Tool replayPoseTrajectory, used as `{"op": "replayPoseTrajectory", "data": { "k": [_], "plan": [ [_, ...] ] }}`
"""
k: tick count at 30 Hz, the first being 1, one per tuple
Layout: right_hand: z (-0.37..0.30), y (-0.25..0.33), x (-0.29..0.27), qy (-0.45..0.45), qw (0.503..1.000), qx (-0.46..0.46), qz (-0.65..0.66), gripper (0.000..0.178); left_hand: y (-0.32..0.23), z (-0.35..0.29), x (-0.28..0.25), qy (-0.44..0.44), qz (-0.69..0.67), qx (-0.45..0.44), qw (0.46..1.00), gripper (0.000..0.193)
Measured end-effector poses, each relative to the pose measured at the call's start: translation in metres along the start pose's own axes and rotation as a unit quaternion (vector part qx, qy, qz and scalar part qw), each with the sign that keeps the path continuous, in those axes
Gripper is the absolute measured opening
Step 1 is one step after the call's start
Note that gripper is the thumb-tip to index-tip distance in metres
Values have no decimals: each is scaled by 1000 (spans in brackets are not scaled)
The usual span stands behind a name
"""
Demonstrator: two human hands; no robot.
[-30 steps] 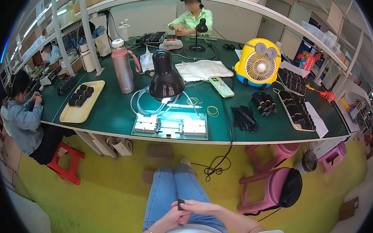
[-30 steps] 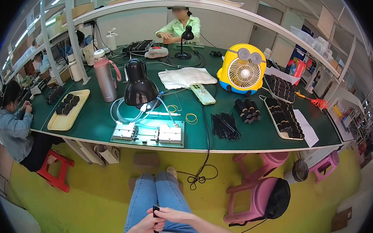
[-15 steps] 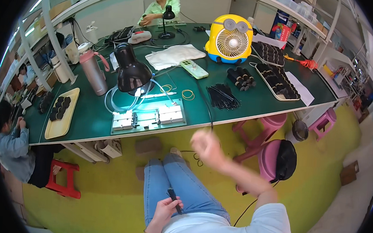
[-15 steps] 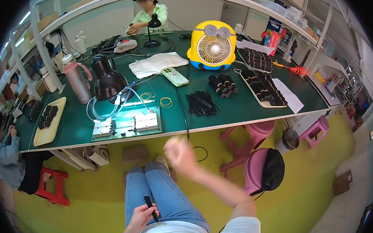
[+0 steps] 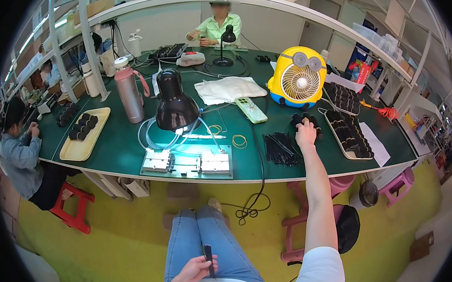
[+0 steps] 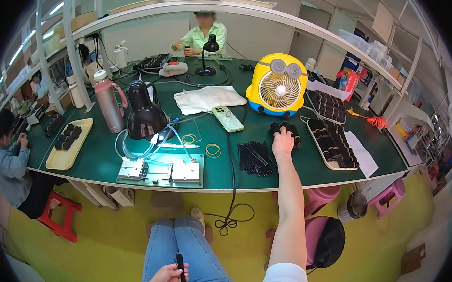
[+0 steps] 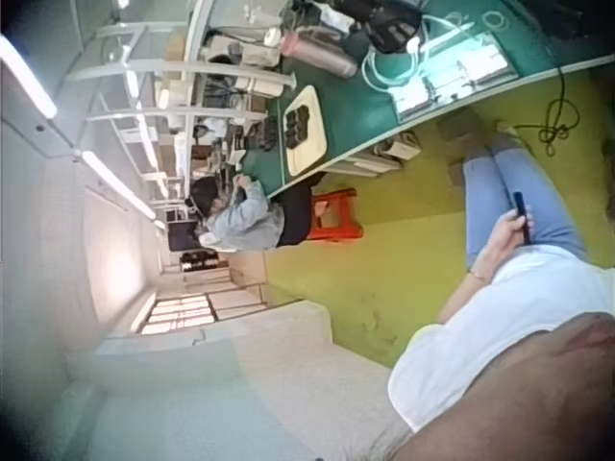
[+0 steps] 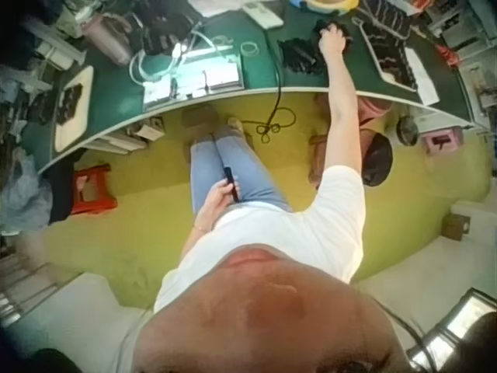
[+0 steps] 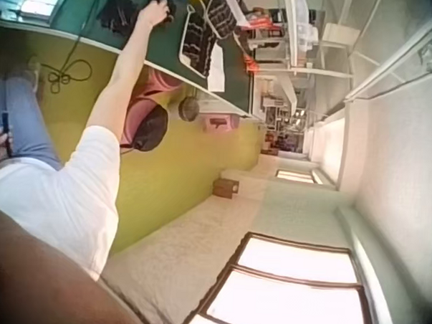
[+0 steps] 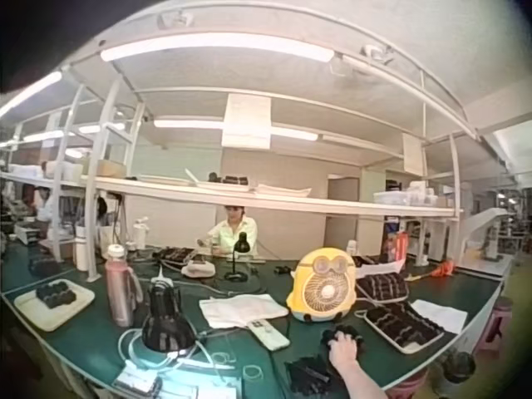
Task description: Handling and organizing electronic wiring harnesses and plastic connectors at a factory workbench.
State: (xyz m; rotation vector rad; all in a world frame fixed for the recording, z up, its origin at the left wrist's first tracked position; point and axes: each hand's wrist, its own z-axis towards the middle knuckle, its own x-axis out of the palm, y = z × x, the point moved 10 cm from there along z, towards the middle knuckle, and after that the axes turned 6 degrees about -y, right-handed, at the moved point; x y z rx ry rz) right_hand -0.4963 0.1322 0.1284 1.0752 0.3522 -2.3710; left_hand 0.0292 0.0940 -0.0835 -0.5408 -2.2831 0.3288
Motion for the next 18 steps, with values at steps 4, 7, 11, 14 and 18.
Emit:
{"op": "replayPoseTrajectory", "data": {
  "k": [4, 7, 11, 14, 18],
  "plan": [
    [-9, 18, -79, -156, 981, 29, 109, 13, 2, -2, 2, 24, -3, -12, 1000, 23],
    [-66, 87, -149, -176, 893, 18, 413, 3, 2, 2, 2, 26, -17, -5, 1000, 24],
    [-241, 215, -127, 312, 776, -13, 548, 21, -6, 1, -4, 20, -22, 19, 999, 24],
    [-363, 264, -97, 469, 638, -4, 611, 33, -8, 4, -6, 23, -16, 28, 999, 24],
    [-420, 305, -110, 676, 368, 137, 624, 35, -2, 1, -7, 55, -2, 20, 998, 22]
  ]
}}
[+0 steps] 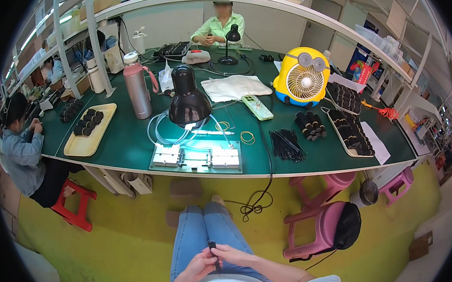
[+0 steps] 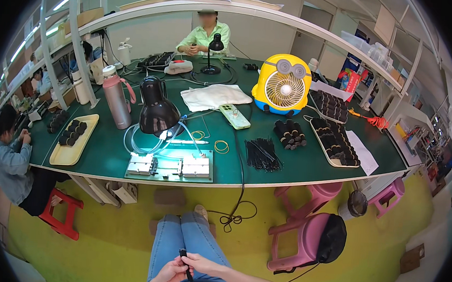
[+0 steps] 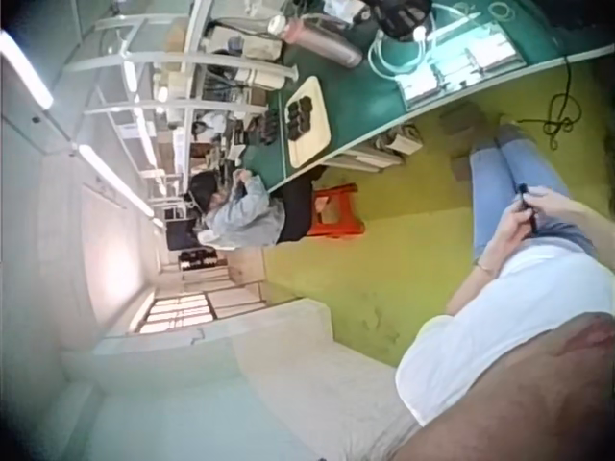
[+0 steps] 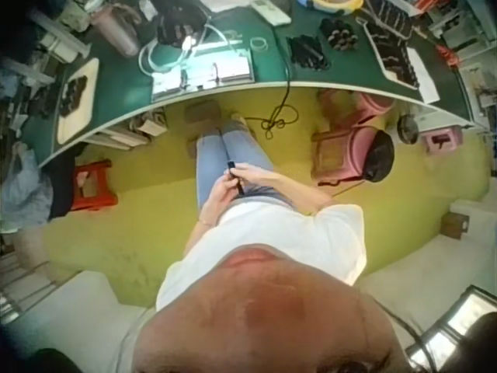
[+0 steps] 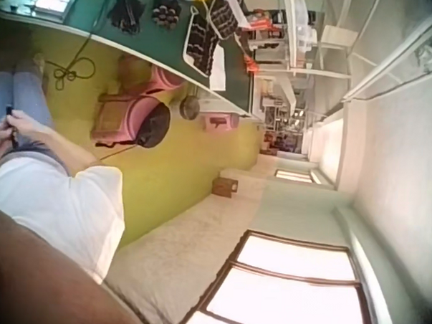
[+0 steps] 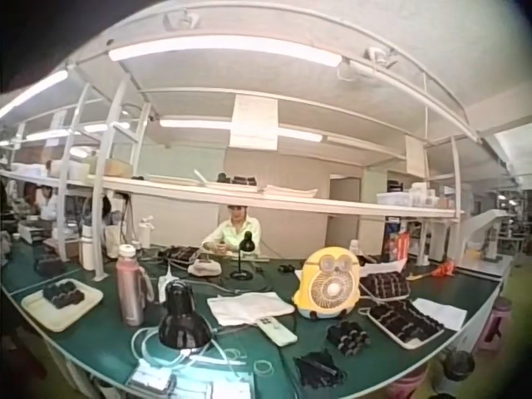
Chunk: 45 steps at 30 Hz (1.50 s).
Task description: Handling and organizing electronic wiring harnesses and plastic connectors at a factory workbench.
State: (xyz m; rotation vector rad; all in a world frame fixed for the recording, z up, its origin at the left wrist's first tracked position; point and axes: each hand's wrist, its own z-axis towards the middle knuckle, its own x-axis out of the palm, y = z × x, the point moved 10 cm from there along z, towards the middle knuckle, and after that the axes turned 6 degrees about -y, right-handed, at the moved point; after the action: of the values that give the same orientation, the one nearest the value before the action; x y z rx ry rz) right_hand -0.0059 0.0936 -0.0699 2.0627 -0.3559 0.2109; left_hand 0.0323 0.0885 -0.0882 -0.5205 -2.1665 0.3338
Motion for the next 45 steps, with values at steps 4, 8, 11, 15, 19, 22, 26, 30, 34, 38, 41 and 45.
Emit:
{"op": "replayPoseTrajectory", "data": {
  "k": [4, 8, 11, 15, 19, 22, 26, 30, 34, 38, 41, 45],
  "plan": [
    [10, -23, -3, -65, 992, 64, 88, 32, 1, -6, -10, -75, 40, 24, 996, 21],
    [12, -9, -11, -76, 997, 19, -14, 31, 0, -7, -14, -90, 111, 43, 989, 21],
    [17, 52, -34, -186, 951, -207, -133, 33, 17, -11, -10, -75, 82, -37, 993, 20],
    [26, 57, 9, 0, 891, -168, -422, 36, 22, -10, -8, -53, 93, -39, 993, 17],
    [18, 11, 35, 160, 877, 54, -449, 39, 25, -9, -8, -27, 141, -10, 990, 13],
    [27, 50, 21, 0, 907, -127, -402, 38, 17, -9, -14, -41, 131, 24, 990, 11],
    [24, 128, -20, -238, 850, -244, -401, 35, -51, -5, -8, -88, 105, 121, 983, 8],
    [33, 169, -53, -323, 860, -276, -284, 19, -120, 14, 11, -84, 59, 205, 973, 7],
    [53, 186, -64, -293, 929, -214, -71, 11, -158, 26, 25, -60, -32, 238, 969, 7],
    [55, 205, -75, -324, 896, -299, -48, 12, -172, 36, 28, -7, -122, 261, 958, 10],
    [61, 201, -75, -318, 922, -220, 24, 14, -179, 39, 35, 27, -141, 263, 954, 11],
    [66, 206, -75, -320, 927, -197, -12, 16, -188, 43, 42, 44, -143, 266, 952, 12]
  ]
}}
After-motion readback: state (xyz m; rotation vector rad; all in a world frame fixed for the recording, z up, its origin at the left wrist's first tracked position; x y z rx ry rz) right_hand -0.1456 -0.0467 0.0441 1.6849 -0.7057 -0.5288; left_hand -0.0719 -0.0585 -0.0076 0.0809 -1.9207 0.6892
